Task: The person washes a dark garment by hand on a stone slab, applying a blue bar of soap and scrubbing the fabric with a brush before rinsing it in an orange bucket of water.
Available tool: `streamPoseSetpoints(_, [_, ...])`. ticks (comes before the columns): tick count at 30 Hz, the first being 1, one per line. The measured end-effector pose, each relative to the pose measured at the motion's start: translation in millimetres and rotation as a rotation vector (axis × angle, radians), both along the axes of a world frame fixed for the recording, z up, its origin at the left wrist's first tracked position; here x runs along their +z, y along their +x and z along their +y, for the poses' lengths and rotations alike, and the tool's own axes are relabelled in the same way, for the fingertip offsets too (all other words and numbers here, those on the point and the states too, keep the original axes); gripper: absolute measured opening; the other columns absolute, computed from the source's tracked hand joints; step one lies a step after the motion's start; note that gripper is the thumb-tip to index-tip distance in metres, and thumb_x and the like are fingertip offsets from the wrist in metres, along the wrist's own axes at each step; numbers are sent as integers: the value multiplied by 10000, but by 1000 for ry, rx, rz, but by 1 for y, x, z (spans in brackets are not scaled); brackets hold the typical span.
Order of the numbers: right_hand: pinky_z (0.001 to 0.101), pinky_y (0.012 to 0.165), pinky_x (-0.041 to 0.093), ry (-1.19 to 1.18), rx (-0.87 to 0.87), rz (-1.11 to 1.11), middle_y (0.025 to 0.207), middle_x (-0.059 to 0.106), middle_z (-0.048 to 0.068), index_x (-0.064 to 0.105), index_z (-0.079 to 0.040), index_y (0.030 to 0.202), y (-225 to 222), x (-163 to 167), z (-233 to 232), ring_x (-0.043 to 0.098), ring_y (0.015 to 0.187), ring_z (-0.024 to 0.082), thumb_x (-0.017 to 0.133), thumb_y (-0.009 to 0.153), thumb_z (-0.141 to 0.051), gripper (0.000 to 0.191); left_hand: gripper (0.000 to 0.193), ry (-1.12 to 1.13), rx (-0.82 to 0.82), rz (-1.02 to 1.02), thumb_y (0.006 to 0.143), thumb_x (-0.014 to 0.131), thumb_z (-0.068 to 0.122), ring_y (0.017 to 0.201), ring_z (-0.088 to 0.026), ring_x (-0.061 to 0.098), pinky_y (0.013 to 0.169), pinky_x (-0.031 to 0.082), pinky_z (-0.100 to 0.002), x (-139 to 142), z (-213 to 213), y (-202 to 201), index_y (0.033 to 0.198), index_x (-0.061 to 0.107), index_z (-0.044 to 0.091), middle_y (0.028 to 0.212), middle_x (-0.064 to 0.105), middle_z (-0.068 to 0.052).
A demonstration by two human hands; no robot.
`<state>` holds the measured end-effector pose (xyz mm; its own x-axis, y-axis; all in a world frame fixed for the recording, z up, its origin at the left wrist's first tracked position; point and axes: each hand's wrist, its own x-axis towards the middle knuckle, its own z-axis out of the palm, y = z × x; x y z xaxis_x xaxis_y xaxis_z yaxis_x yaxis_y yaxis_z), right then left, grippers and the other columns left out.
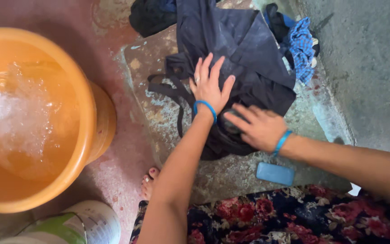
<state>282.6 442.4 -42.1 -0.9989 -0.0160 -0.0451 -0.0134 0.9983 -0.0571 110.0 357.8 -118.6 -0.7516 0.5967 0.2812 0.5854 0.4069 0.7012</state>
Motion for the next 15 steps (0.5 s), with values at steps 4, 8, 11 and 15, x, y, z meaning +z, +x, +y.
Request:
streamPoseSetpoints(4, [446,787,590,189,-234,157,1429,593,82,553,-251,1422,-16,-30,64,675,1112,305,752,772,-221,680,588,-108,-107,-24,865,727,443,1487,-392,326,1115,202,-753,6,-6,18,1393,582,229,1576,414,-60])
streamPoseSetpoints(8, [518,800,566,-271,-546,239,1294,639,107,555,-185,1435,-74,-18,117,690,1002,378,723,885,-234,576,360,-317,-247,68,827,743,363,1361,-300,430,1051,305,-672,7,-22,18,1172,716,265,1376,555,2])
streamPoseSetpoints(11, [481,889,586,-527,-469,481,1261,656,83,561,-176,1370,-85,6,109,711,1056,350,691,955,-237,439,180,-188,-346,146,858,752,286,1243,-243,530,1006,404,-546,5,-49,14,1026,750,223,1196,642,36])
streamPoseSetpoints(15, [510,791,596,56,0,284,1325,649,85,632,-272,1295,-71,1,58,711,1033,363,742,781,-280,525,145,54,-427,107,808,800,258,1069,-218,611,930,454,-433,-4,-89,18,913,757,169,1029,679,35])
